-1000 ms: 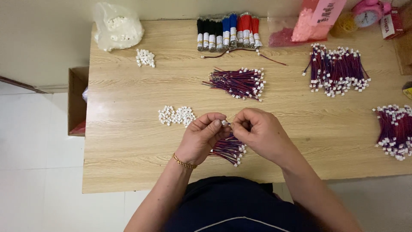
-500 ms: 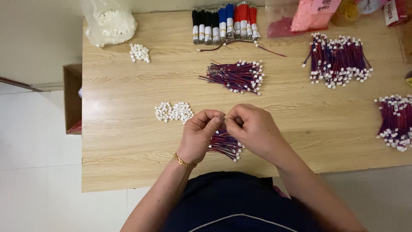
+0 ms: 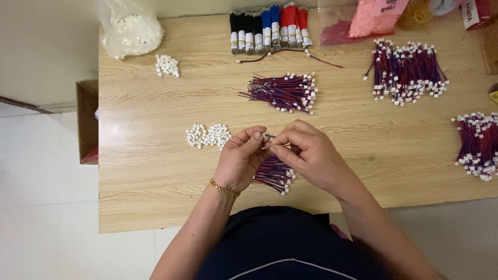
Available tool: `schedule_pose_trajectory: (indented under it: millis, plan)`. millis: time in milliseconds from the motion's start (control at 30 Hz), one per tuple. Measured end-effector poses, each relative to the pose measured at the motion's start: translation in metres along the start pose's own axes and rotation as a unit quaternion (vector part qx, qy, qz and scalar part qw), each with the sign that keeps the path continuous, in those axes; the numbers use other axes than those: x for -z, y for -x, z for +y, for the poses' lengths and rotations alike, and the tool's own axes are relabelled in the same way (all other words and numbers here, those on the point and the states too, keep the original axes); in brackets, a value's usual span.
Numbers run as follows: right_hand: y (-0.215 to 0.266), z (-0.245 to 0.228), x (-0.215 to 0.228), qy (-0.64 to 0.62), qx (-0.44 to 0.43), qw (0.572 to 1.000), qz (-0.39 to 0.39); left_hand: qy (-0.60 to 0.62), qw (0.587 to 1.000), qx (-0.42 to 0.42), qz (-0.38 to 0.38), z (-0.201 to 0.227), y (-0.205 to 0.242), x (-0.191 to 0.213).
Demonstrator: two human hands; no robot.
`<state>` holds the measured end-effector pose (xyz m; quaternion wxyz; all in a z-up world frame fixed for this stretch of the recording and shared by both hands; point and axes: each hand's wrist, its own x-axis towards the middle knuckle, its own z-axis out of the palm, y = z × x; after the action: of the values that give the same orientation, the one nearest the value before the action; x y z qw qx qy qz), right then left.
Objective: Assembling small white plastic components onto the ends of purple wires
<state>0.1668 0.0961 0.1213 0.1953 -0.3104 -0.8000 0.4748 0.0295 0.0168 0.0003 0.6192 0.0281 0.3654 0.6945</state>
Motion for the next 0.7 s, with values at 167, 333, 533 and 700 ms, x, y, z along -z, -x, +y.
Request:
schedule_pose_trajectory:
  millis: [167,333,533,700]
  plan:
    - [0.003,0.014,-0.010,0.029,0.025,0.997,0.067,0.000,1.000,-0.004,-0.005,0.002,0.007,-0.005]
    - [0.003,0.012,-0.014,0.079,0.030,0.990,0.115,0.003,1.000,-0.010,-0.009,0.001,0.009,-0.004]
    - [0.002,0.013,-0.016,0.106,0.058,0.984,0.131,0.011,1.000,-0.011,-0.020,-0.004,0.007,-0.003]
    - [0.002,0.014,-0.016,0.132,0.059,0.979,0.145,-0.027,0.999,-0.041,0.000,-0.006,0.009,-0.008]
